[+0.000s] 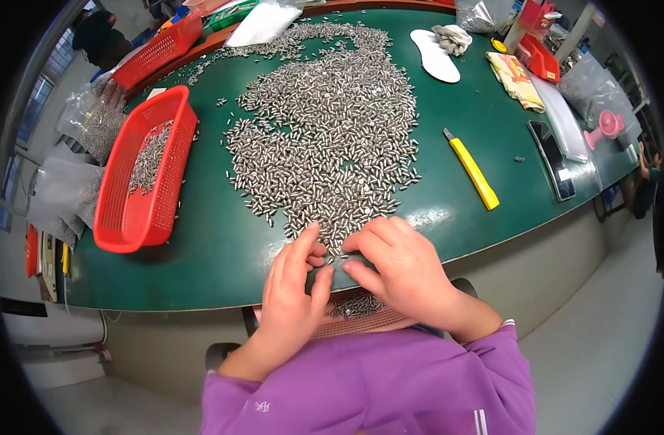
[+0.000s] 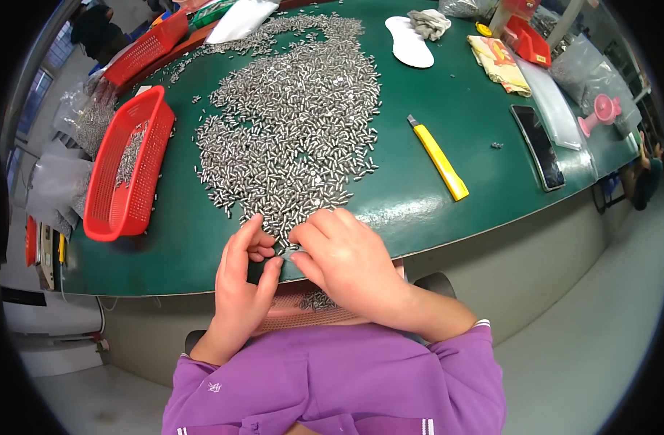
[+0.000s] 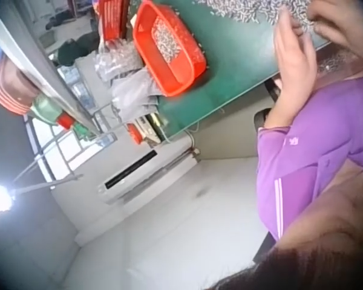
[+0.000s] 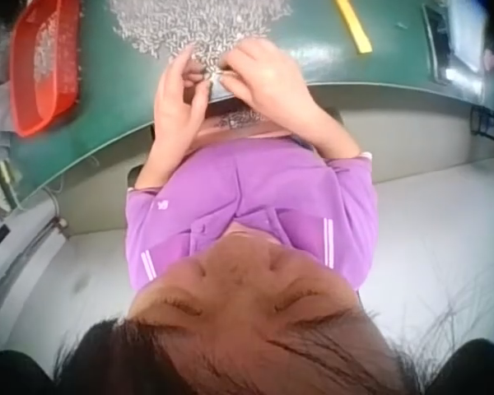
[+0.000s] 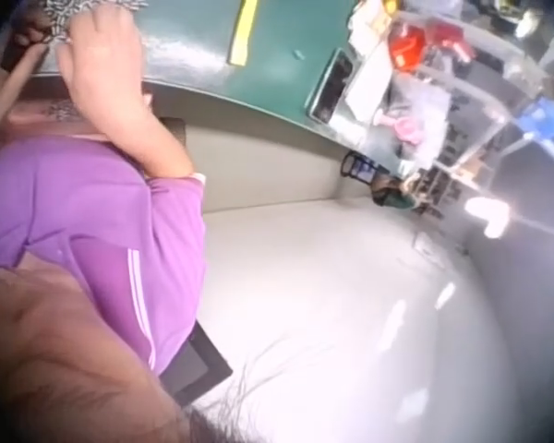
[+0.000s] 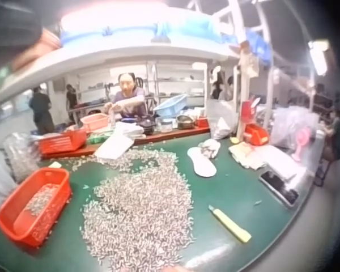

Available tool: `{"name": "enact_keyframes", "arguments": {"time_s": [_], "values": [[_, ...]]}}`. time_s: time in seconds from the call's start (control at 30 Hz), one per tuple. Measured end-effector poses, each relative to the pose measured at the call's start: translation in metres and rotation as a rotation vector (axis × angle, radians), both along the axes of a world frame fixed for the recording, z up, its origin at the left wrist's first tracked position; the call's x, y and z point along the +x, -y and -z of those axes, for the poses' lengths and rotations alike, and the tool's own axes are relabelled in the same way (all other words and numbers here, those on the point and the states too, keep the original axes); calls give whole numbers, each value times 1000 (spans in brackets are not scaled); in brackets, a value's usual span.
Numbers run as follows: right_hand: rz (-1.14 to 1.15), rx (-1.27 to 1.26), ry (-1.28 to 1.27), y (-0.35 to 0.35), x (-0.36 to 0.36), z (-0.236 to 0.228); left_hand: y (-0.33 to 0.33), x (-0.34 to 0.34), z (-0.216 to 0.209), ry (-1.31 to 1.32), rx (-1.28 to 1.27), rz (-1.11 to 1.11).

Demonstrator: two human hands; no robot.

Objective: Sorting and inspecting small metal hardware components on a workbench.

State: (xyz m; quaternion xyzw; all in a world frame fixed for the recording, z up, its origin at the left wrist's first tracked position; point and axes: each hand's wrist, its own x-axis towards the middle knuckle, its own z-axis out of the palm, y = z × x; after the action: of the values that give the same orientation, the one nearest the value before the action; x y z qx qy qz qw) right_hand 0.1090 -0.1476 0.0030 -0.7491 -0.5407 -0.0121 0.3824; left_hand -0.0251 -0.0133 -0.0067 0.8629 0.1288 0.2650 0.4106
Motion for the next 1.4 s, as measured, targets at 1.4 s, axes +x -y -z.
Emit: {"name": "enact_keyframes", "arguments": {"time_s": [1.4], "values": [[51,7,-84,-5,-5,2,-5,1,-2,-66,47,55]]}}
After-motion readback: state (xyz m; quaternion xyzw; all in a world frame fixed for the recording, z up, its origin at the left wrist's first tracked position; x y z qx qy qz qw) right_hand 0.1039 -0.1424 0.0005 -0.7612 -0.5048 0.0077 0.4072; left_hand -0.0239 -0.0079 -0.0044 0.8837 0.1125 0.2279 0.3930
